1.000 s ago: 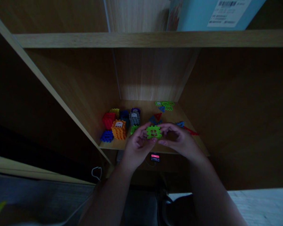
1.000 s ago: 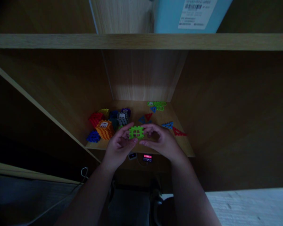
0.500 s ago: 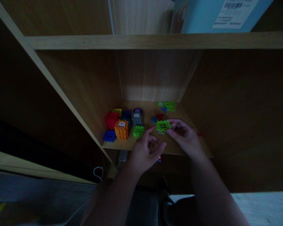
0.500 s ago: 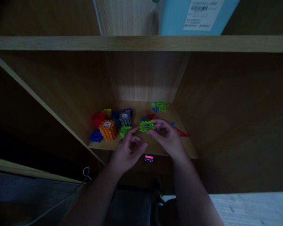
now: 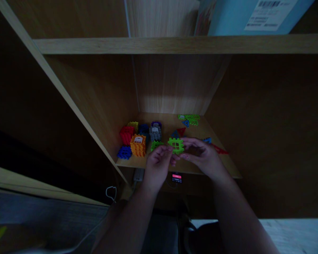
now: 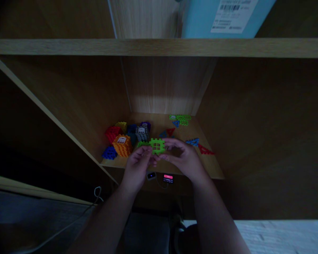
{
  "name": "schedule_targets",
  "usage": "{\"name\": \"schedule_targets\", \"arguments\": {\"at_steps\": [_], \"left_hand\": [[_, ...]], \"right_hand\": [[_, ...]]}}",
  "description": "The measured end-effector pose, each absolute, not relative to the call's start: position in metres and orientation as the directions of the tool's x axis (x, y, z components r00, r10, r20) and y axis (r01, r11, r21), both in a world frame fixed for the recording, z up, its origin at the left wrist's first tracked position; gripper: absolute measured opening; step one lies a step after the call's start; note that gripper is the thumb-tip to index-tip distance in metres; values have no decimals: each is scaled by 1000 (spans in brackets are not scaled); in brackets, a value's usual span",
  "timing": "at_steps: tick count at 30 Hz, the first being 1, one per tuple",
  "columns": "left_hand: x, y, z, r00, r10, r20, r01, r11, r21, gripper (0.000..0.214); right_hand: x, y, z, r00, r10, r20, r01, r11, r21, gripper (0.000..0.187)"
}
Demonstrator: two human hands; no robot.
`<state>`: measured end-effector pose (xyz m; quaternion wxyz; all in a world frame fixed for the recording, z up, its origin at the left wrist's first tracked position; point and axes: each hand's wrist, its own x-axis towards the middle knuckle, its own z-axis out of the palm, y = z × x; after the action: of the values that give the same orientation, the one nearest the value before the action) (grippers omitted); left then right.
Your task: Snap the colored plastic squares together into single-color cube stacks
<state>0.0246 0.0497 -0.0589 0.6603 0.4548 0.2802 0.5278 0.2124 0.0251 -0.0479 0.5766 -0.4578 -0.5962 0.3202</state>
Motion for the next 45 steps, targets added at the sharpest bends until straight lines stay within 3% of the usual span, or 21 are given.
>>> {"name": "schedule_targets", "arguments": {"at_steps": [12, 20, 25, 29, 32, 35, 37, 40, 45], "left_hand": [[22, 48, -52, 231, 970, 70, -486, 53, 873, 50], [21, 48, -52, 224, 973, 53, -459, 58, 887, 52], [20, 46, -54, 215, 973, 85, -409, 11, 912, 54], [13, 41, -53, 393, 916, 83, -218, 5, 976, 71], [11, 36, -53, 625, 769, 135, 46, -209, 977, 72], [14, 33, -56, 752, 618, 227, 238, -576, 782, 69], [18, 32, -59, 795, 540, 276, 263, -717, 646, 69], [21, 32, -63, 821, 480, 310, 248, -788, 563, 71], [19, 35, -64, 839, 435, 326, 206, -810, 548, 74]], "right_hand": [[210, 20, -40, 7, 839, 544, 546, 453, -705, 44], [204, 20, -37, -4, 835, 551, 558, 459, -691, 46], [204, 21, -39, 37, 846, 531, 485, 449, -750, 43], [210, 28, -47, 161, 840, 517, 407, 421, -811, 42], [212, 34, -53, 225, 843, 488, 400, 376, -836, 43], [205, 40, -55, 186, 866, 465, 478, 333, -813, 41], [197, 44, -56, 136, 877, 460, 525, 330, -784, 38], [181, 50, -58, 67, 886, 459, 553, 350, -756, 36], [163, 58, -63, 16, 872, 489, 601, 383, -702, 34]]}}
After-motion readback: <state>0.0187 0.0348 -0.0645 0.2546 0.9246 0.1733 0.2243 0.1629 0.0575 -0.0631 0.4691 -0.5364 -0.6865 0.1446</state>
